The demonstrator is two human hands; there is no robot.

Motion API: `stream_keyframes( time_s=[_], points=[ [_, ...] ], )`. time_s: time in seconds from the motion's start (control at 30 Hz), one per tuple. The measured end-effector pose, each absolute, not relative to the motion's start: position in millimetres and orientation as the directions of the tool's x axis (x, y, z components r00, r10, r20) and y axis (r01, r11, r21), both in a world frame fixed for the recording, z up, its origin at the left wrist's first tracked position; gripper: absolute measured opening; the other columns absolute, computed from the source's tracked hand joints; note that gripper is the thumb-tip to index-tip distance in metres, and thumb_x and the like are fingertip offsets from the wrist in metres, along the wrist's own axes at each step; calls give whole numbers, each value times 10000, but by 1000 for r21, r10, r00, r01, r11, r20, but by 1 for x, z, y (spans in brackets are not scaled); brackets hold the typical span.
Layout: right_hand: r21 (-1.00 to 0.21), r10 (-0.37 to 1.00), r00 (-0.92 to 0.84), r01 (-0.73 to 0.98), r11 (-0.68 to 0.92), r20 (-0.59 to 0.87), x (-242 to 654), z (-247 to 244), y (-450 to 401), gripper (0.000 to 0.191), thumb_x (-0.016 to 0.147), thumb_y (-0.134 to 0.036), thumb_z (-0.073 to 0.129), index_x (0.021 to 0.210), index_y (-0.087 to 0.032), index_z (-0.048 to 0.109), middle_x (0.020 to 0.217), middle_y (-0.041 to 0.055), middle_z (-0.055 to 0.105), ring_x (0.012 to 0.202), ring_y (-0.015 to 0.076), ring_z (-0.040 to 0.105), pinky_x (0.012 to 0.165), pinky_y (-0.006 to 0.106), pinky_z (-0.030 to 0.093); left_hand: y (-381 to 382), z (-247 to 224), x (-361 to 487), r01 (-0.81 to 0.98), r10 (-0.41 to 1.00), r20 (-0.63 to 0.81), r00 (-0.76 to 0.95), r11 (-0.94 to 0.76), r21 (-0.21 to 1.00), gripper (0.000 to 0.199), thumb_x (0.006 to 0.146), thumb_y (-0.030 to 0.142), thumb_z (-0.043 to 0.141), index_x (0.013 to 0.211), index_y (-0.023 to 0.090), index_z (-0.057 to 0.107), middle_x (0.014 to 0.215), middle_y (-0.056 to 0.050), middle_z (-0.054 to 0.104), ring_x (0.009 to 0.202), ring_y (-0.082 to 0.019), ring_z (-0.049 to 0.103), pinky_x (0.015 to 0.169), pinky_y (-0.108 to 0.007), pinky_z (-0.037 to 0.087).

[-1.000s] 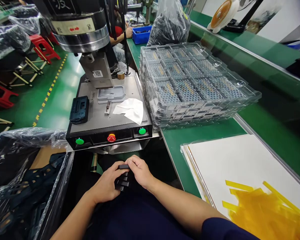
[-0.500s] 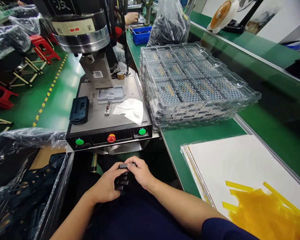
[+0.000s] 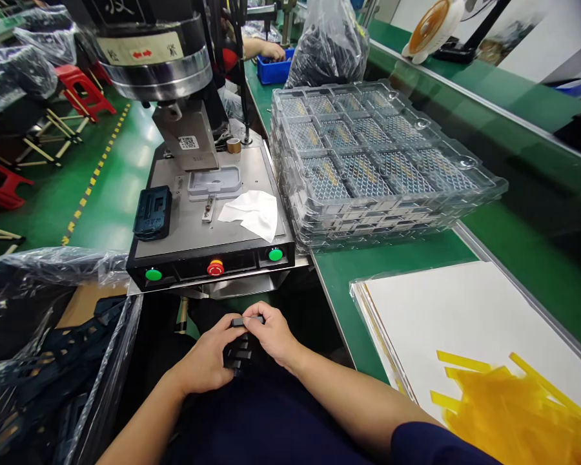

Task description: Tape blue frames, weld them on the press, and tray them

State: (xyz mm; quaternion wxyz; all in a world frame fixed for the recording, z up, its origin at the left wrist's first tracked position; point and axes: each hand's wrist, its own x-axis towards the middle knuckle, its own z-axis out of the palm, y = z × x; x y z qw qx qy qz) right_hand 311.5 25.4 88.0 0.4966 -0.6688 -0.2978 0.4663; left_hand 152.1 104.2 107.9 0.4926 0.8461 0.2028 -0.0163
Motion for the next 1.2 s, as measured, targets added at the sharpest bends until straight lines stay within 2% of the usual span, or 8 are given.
stream_keyframes(
  time_s=[0.43, 0.63, 0.77, 0.9, 1.03, 1.2],
  points=[
    [-944, 863, 383, -103, -314, -329, 311, 88, 25, 110, 704, -176, 569, 738, -196, 671, 747, -10, 602, 693, 129, 522, 644, 248, 420, 104, 108, 152, 357, 329, -221, 918, -447, 820, 719, 550, 14, 551, 1216, 284, 562, 1286, -46, 463, 1109, -213, 542, 976, -332, 470],
    [-976, 914, 345, -108, -188, -214, 314, 90, 22, 223, 647, -101, 513, 760, -204, 674, 796, -8, 597, 749, 140, 549, 691, 260, 426, 104, 110, 152, 328, 346, -162, 924, -500, 801, 786, 577, -1, 533, 1297, 315, 508, 1359, -44, 428, 1212, -220, 497, 1055, -354, 414],
    [-986, 928, 335, -91, -142, -165, 315, 90, 21, 307, 589, -68, 495, 785, -211, 683, 803, -13, 573, 745, 140, 550, 689, 263, 423, 104, 111, 151, 344, 357, -162, 920, -537, 771, 756, 592, 16, 545, 1289, 306, 516, 1370, -59, 429, 1225, -236, 491, 1047, -375, 422],
    [-989, 931, 335, -79, -123, -142, 314, 89, 21, 308, 579, -76, 489, 787, -207, 675, 809, -9, 565, 741, 141, 548, 695, 271, 425, 104, 108, 150, 349, 364, -160, 917, -544, 763, 735, 598, 21, 544, 1276, 303, 522, 1382, -56, 417, 1243, -230, 480, 1056, -368, 413],
    [-988, 932, 329, -82, -129, -149, 313, 89, 21, 315, 578, -92, 488, 820, -200, 658, 826, -5, 577, 757, 146, 546, 713, 280, 424, 104, 108, 150, 340, 364, -154, 919, -529, 778, 727, 591, 14, 542, 1261, 295, 526, 1388, -55, 405, 1249, -225, 476, 1066, -362, 405],
    [-964, 917, 316, -185, -192, -243, 312, 89, 22, 367, 607, -115, 518, 947, -202, 627, 713, -46, 506, 671, 121, 476, 660, 262, 394, 104, 110, 152, 314, 358, -142, 923, -488, 815, 750, 581, -11, 536, 1263, 302, 525, 1345, -47, 424, 1233, -215, 484, 1065, -342, 406]
  ],
)
